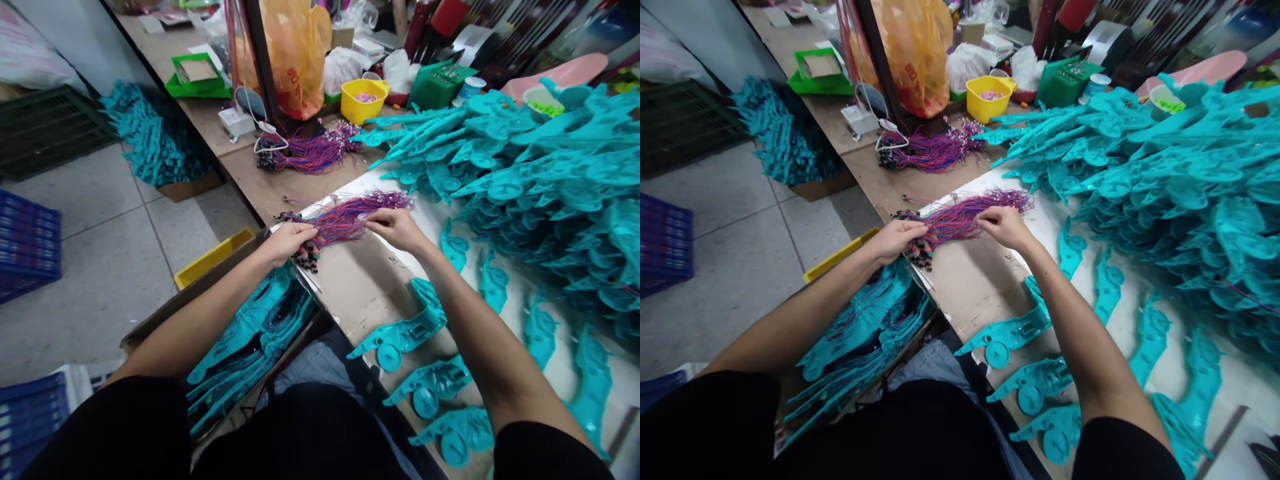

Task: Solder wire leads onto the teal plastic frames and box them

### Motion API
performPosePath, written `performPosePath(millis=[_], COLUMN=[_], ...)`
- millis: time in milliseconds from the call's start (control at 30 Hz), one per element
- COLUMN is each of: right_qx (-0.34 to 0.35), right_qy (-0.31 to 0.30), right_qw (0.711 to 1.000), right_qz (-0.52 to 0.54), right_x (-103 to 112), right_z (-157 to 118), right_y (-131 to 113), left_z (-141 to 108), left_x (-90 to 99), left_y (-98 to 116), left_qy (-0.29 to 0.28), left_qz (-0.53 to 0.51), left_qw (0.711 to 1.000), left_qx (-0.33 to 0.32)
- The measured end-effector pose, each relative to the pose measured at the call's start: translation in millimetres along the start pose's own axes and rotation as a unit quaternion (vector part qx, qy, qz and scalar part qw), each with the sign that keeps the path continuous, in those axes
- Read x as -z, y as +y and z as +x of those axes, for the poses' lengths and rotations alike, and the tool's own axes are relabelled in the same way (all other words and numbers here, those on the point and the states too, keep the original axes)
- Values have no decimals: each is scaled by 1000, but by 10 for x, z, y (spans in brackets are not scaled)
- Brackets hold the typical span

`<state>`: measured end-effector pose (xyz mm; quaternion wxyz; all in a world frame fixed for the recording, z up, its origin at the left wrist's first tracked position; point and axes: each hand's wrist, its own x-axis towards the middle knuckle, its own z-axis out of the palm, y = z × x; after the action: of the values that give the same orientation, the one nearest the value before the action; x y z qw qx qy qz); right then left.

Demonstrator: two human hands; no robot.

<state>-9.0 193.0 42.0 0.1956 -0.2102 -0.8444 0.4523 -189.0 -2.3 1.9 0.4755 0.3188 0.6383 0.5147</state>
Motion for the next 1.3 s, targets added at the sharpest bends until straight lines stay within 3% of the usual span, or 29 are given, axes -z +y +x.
performPosePath(millis=[100,167,233,300,367,433,533,600,667,767,833,933,1067,1200,1300], right_qx=[-22,-38,-47,-56,-57,-46,-28,-21,-14,-13,-20,-32,-36,-10,84], right_qy=[7,29,93,130,101,80,85,66,56,85,100,93,144,172,113], right_qw=[999,997,991,984,984,980,970,968,968,970,974,978,979,984,962], right_qz=[40,52,79,112,138,176,226,240,245,226,202,185,141,-38,-233], right_x=[42,72,117,166,197,195,153,138,165,287,386,479,457,329,189], right_z=[-18,-9,1,-3,-20,-33,-8,41,95,142,144,146,217,259,212], right_y=[13,41,89,137,163,152,75,7,-48,-74,-44,58,260,447,511], left_z=[20,15,-15,-70,-133,-172,-107,35,217,421,452,363,199,163,207], left_x=[-8,2,61,161,252,272,96,-120,-324,-454,-413,-284,-184,-104,-5], left_y=[46,41,-2,-64,-100,-67,125,294,448,639,766,992,1273,1379,1367], left_qy=[56,105,143,142,138,180,206,143,83,97,120,76,65,71,76], left_qz=[-60,-33,55,186,310,392,428,440,476,487,404,206,57,35,40], left_qw=[995,993,988,969,934,890,843,837,839,849,887,957,982,984,984], left_qx=[51,32,-27,-80,-107,-145,-252,-291,-250,-180,-189,-188,-167,-159,-158])
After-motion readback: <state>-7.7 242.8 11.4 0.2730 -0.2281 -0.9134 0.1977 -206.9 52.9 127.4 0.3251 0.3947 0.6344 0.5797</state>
